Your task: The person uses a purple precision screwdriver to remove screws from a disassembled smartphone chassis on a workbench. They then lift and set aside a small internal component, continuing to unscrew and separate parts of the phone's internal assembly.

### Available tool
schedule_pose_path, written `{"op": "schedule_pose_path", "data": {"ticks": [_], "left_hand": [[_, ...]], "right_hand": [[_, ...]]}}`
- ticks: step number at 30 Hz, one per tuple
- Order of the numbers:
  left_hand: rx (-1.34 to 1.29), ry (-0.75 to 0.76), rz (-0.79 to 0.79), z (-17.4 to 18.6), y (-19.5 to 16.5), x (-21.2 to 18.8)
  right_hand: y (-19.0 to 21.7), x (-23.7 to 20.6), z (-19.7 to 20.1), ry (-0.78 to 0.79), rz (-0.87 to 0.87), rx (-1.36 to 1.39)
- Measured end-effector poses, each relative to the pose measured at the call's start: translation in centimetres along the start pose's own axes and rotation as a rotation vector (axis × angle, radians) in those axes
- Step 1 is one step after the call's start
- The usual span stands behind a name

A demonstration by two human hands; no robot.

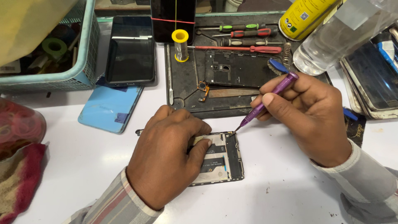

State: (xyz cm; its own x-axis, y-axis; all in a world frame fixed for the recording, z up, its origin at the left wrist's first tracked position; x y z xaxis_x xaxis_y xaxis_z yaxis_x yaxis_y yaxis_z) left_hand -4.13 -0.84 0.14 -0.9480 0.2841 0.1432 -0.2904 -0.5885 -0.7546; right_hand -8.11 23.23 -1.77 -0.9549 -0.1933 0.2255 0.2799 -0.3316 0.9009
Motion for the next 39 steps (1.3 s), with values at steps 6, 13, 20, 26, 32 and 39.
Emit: {"op": "schedule_pose_path", "data": {"ticks": [6, 13, 20, 26, 32, 39], "left_hand": [[-0.001, -0.024, -0.065, 0.1, -0.1, -0.1], [0.000, -0.018, -0.070, 0.0, -0.2, -0.1], [-0.017, -0.037, -0.153, -0.2, -0.4, -0.4], [0.078, -0.016, -0.352, -1.0, -0.9, -0.9], [0.180, 0.014, -0.382, -1.9, -1.1, -0.8], [0.316, 0.025, -0.461, -2.1, -1.6, -1.1]], "right_hand": [[0.0, 0.0, 0.0, 0.003, -0.020, -0.002], [0.0, 0.0, 0.0, 0.005, -0.012, -0.004], [0.2, -0.1, 0.0, 0.010, 0.007, -0.022], [0.3, -0.1, -0.1, 0.015, 0.022, -0.033], [0.4, -0.1, -0.2, 0.011, 0.036, -0.043], [0.7, -0.3, 0.1, -0.040, 0.073, -0.010]]}}
Point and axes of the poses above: each hand's wrist, its own x-axis towards the middle knuckle, its own z-axis out of the back of the hand, y = z × x, the point moved 3 cm from there along x, towards the middle knuckle, and after that the axes turned 9 degrees about -x, right-handed, at the moved point
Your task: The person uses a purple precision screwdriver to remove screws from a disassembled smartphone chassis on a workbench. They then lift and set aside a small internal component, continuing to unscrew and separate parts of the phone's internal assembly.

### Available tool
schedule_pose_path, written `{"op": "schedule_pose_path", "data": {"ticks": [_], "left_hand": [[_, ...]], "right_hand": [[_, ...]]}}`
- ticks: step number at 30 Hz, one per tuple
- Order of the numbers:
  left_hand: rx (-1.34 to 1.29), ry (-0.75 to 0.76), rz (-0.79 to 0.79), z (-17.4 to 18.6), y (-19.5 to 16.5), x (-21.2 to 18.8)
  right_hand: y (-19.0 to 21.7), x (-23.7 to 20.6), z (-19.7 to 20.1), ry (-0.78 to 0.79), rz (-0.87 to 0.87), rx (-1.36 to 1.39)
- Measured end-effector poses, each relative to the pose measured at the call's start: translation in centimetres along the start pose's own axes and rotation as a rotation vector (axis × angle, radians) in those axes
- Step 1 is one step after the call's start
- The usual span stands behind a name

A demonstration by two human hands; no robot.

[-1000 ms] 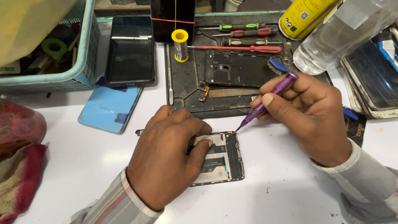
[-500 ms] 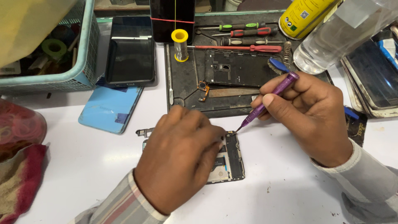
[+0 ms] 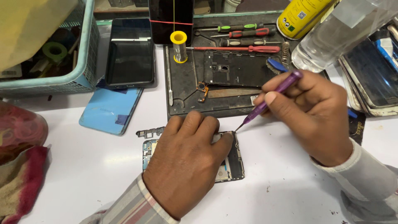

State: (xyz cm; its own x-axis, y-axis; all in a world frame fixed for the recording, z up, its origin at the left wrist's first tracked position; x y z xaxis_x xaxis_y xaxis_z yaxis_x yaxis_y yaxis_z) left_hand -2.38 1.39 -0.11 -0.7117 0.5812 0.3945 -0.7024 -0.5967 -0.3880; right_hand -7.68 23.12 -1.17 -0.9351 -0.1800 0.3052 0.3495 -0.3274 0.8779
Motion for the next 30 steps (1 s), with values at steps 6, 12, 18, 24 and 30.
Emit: {"op": "schedule_pose_path", "data": {"ticks": [6, 12, 18, 24, 30], "left_hand": [[0.017, 0.014, -0.018, 0.0, 0.0, 0.0], [0.029, 0.024, -0.013, 0.2, 0.0, 0.0], [0.013, 0.072, 0.018, 0.2, 0.2, 0.3], [0.010, 0.055, 0.005, 0.3, 0.2, 0.2], [0.005, 0.057, 0.013, 0.2, 0.3, 0.1]], "right_hand": [[0.4, -0.1, 0.6, -0.059, -0.014, -0.095], [0.3, -0.1, 0.3, -0.040, 0.000, -0.008], [0.7, -0.6, -0.1, -0.005, 0.069, -0.013], [1.4, -1.3, -0.6, 0.036, 0.168, -0.048], [1.4, -1.3, -0.8, 0.047, 0.134, -0.015]]}}
Point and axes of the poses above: each hand's wrist, its own x-axis towards the middle knuckle, its own z-axis out of the back of the hand, y = z × x, the point moved 3 cm from there along x, towards the middle knuckle, and after that the axes turned 9 degrees about -x, right-handed, at the moved point
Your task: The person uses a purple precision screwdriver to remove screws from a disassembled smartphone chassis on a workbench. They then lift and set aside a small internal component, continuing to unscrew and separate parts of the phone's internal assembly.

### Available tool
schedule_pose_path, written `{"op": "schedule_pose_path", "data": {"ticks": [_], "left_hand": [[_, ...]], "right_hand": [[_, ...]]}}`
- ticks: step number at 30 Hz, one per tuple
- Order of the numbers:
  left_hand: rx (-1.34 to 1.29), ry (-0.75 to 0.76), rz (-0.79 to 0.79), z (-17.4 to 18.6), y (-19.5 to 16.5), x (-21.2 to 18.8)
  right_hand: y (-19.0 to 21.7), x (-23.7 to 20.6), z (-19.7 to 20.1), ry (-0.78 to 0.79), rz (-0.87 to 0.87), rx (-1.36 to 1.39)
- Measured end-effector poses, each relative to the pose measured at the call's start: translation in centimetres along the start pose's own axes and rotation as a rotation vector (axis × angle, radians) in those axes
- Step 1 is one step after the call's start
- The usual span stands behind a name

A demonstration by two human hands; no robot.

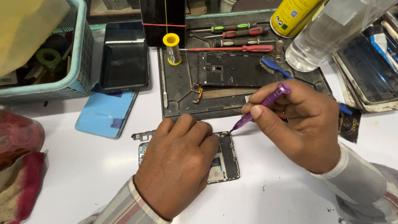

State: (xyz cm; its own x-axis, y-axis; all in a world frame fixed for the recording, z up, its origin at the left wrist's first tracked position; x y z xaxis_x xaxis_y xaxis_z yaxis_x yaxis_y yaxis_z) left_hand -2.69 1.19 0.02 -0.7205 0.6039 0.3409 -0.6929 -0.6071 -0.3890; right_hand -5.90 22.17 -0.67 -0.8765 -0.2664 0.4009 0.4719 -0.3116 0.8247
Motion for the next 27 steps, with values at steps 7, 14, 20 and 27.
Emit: {"op": "schedule_pose_path", "data": {"ticks": [7, 14, 20, 27], "left_hand": [[0.005, -0.003, -0.001, 0.0, 0.0, -0.1], [0.002, 0.002, 0.010, -0.1, 0.0, -0.1], [-0.001, 0.003, 0.018, -0.2, 0.0, -0.1], [-0.014, -0.004, 0.027, 0.0, 0.0, 0.0]], "right_hand": [[0.0, 0.0, -0.1, 0.006, 0.006, -0.010], [0.6, 0.0, -0.1, 0.010, 0.024, -0.086], [1.3, 0.0, 0.0, 0.023, 0.095, -0.163], [1.7, -0.2, -0.1, 0.074, 0.182, -0.187]]}}
Point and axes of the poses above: each hand's wrist, its own x-axis towards the middle knuckle, its own z-axis out of the back of the hand, y = z × x, the point moved 3 cm from there along x, towards the middle knuckle, and after that the axes turned 9 degrees about -x, right-handed, at the moved point
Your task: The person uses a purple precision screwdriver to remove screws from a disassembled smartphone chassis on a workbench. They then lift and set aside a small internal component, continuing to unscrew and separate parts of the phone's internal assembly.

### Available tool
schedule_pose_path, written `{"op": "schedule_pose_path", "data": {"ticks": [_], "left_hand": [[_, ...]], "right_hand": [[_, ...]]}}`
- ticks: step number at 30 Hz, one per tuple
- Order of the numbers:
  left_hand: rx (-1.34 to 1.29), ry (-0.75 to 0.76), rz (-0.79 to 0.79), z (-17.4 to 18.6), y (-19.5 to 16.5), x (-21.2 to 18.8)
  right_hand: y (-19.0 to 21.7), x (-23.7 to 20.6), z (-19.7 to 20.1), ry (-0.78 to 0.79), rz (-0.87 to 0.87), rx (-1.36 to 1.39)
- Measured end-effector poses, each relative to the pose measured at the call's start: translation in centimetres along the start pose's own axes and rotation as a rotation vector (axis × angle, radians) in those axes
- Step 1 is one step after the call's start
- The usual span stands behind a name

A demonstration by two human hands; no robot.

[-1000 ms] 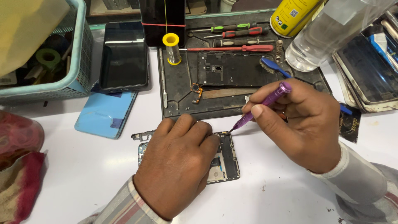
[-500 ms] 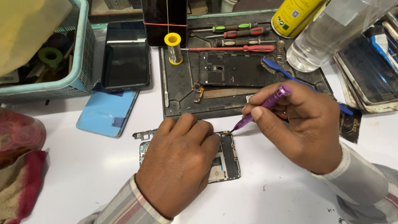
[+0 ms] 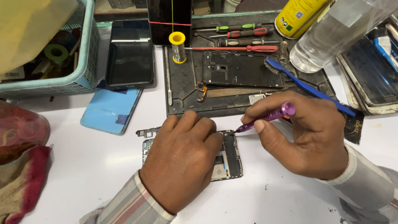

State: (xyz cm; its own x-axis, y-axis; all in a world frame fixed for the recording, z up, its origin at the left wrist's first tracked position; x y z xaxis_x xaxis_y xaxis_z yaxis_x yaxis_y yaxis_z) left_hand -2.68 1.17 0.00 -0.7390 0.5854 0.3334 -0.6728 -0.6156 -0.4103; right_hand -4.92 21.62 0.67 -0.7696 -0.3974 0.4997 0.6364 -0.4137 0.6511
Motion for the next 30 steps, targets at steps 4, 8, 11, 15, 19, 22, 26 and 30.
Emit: {"op": "schedule_pose_path", "data": {"ticks": [4, 8, 11, 15, 19, 22, 26, 30], "left_hand": [[-0.009, -0.006, 0.002, 0.1, 0.0, 0.0], [-0.020, -0.010, 0.004, 0.0, 0.0, -0.1], [-0.038, -0.013, 0.008, 0.0, 0.1, -0.1], [-0.110, -0.154, -0.030, 0.2, 0.1, -0.1], [-0.344, -0.245, 0.075, 0.1, 0.3, 0.1], [-0.432, -0.282, 0.105, -0.3, 0.2, 0.6], [-0.479, -0.306, 0.133, -0.7, 0.1, 1.0], [-0.491, -0.312, 0.146, -0.6, 0.2, 1.1]], "right_hand": [[0.4, 0.0, 0.2, 0.035, 0.031, -0.037], [0.6, 0.3, -0.1, 0.005, 0.011, -0.136], [0.6, 0.7, -0.4, -0.014, -0.051, -0.202], [0.7, 1.2, -0.8, -0.025, 0.039, -0.162], [0.1, 1.3, -1.6, -0.055, -0.025, -0.173], [-0.2, 1.1, -1.9, -0.057, -0.056, -0.166], [-0.3, 1.1, -2.1, -0.022, -0.053, -0.180], [0.0, 1.2, -1.2, 0.028, -0.111, 0.163]]}}
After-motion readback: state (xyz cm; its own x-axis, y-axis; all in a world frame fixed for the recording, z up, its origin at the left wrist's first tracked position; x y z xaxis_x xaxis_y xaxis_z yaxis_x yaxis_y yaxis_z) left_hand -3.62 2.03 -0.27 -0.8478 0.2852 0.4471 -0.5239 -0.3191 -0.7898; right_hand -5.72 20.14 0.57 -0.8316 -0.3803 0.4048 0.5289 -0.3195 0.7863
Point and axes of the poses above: each hand's wrist, its own x-axis towards the middle knuckle, its own z-axis out of the back of the hand, y = z × x, the point moved 3 cm from there along x, towards the middle knuckle, and after that the axes turned 9 degrees about -x, right-handed, at the moved point
